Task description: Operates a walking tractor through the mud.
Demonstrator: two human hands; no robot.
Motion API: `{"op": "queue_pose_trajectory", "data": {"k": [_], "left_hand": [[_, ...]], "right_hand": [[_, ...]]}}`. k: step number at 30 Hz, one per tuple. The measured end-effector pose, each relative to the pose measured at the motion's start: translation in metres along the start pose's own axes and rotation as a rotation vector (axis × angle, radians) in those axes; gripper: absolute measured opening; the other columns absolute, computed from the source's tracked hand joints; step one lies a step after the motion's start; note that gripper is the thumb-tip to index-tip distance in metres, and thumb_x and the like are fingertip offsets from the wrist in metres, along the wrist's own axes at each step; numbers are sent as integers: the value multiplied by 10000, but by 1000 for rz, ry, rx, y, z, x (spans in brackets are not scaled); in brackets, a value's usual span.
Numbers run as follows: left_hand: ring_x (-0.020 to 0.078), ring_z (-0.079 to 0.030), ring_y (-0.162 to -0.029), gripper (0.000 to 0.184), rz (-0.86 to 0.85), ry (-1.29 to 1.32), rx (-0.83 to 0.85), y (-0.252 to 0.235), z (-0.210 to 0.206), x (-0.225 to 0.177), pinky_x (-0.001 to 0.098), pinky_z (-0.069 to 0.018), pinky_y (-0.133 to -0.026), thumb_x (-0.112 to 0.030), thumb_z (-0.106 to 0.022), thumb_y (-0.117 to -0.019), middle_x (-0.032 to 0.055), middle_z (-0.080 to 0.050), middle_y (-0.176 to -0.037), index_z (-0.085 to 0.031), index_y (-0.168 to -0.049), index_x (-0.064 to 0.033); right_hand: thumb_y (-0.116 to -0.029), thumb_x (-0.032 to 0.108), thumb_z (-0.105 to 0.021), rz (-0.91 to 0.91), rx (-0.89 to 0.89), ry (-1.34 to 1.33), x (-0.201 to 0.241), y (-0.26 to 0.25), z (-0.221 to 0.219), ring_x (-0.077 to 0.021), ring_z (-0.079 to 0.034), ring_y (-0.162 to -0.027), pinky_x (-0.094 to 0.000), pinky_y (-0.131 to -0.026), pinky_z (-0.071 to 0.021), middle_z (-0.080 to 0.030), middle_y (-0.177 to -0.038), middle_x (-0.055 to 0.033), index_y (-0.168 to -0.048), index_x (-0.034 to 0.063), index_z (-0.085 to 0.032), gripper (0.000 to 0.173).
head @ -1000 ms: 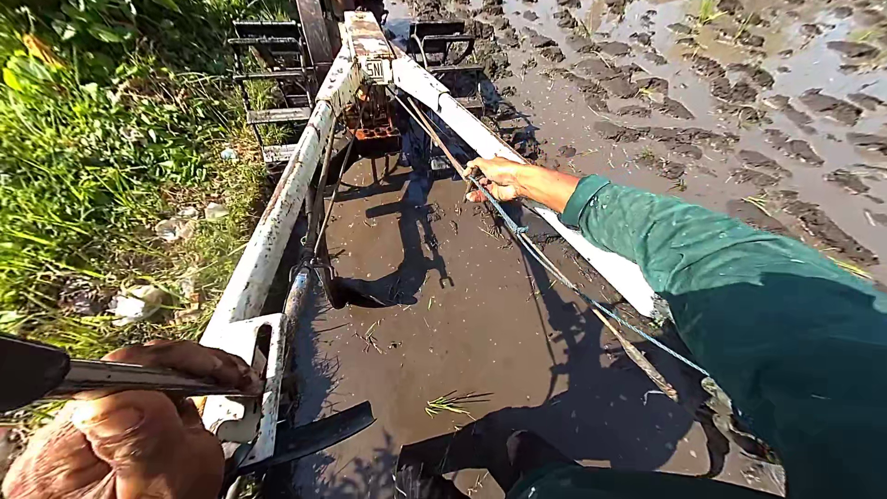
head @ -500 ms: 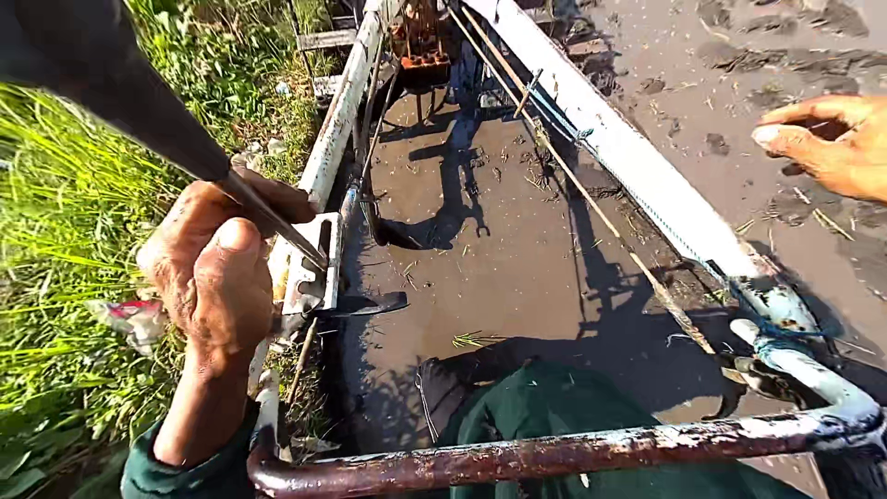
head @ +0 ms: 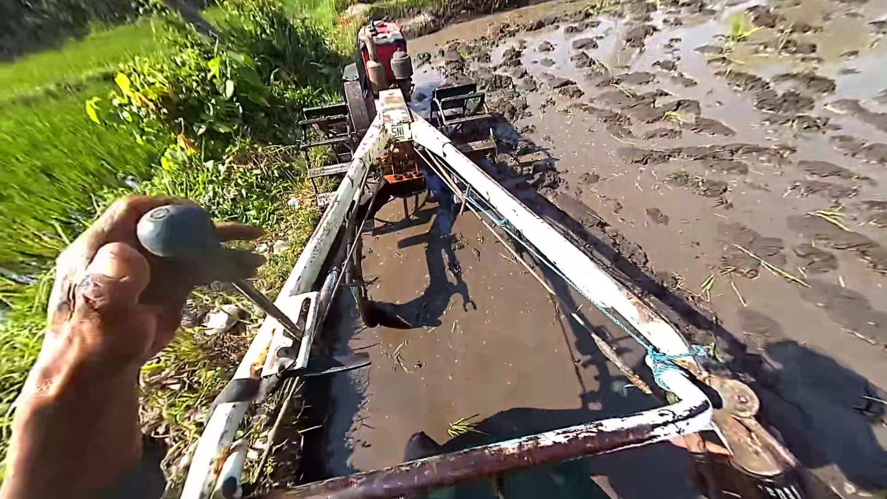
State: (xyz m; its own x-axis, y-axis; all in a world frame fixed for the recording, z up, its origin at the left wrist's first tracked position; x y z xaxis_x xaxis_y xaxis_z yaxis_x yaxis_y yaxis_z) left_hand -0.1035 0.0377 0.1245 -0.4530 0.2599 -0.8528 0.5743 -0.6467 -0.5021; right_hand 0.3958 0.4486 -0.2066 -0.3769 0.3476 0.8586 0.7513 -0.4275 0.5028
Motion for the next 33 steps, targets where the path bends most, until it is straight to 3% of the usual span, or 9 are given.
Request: {"op": "queue_pose_trajectory", "data": {"k": [2,5,10,15,20,26,28,30,33], "left_hand": [[192,-765,-782,635,137,-243,-39,-15,-40,-31,363,-668,-660,-720,-483,-967,-4,-754,-983,-509,-1440,-298],[125,-718,-657,344,15,-180,-50,-21,-52,-41,360,-660,-631,-327,-390,-1105,-57,-709,-762,-673,-955,-204],[34,-620,-562,374,40,-142,-253,24,-75,-36,195,-547,-512,-173,-360,-1033,-105,-662,-690,-610,-768,-260],[12,-600,-557,353,12,-127,-268,38,-90,16,200,-527,-543,-104,-364,-993,-132,-636,-647,-563,-740,-250],[18,-559,-562,313,-103,-72,-240,-8,-78,59,216,-504,-545,-119,-393,-1034,-123,-584,-656,-572,-792,-204],[19,-569,-552,311,-108,24,-256,-97,1,128,215,-502,-533,-203,-397,-1020,-124,-634,-679,-604,-793,-251],[56,-676,-709,211,-130,-100,-266,-127,40,138,264,-588,-644,-266,-454,-1041,-95,-713,-839,-646,-964,-222],[121,-606,-1249,667,78,-341,-202,-104,112,170,358,-532,-1015,-617,-494,-1007,-30,-598,-1428,-399,-1531,-217],[251,-446,-1430,953,677,-608,-223,16,249,242,462,-407,-1125,-554,-588,-930,146,-368,-1631,-142,-1655,-125]], "right_hand": [[-667,855,-699,-13,38,-109,4,23,4,-155,-719,-994,-333,-854,-601,-728,-1078,-18,-1299,117,-532,986],[-533,593,-894,-4,55,36,28,40,-21,-34,-663,-1004,-179,-858,-542,-638,-1064,21,-1262,56,-459,1005],[-872,95,-558,-103,-169,307,-18,31,-2,20,-588,-891,-184,-834,-495,-587,-1025,-8,-1283,-60,-485,445],[-982,166,-521,-22,-294,415,-95,-65,70,-153,-667,-931,-347,-882,-547,-685,-1088,-160,-1313,-88,-531,418],[-990,162,-493,10,-361,508,-32,-139,55,-108,-617,-855,-316,-814,-531,-631,-1069,-144,-1338,-69,-493,417],[-1009,194,-626,7,-503,720,47,-230,44,-498,-585,-1149,-673,-1014,-405,-589,-1221,-398,-1281,-155,-568,446],[-1007,225,-643,-15,-470,776,68,-249,9,-526,-575,-1147,-704,-1009,-380,-603,-1188,-400,-1228,-145,-609,432],[-1002,213,-648,-73,-428,748,73,-257,-42,-471,-626,-1038,-662,-951,-442,-639,-1112,-355,-1213,-124,-618,399],[-989,150,-608,-83,-319,618,67,-277,-132,-339,-675,-901,-528,-882,-529,-670,-1049,-270,-1266,-112,-576,383]]}}
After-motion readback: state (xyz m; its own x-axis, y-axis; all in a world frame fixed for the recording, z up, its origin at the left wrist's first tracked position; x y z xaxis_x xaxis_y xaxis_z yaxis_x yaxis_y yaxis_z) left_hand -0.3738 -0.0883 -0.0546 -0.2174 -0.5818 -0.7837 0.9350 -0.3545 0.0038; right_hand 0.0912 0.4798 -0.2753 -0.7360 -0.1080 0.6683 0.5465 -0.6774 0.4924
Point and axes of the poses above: each hand's wrist, its own y-axis away from the middle knuckle, its own z-axis out of the back of the hand, x = y × z, the point moved 10 cm from there along -y, towards the middle knuckle
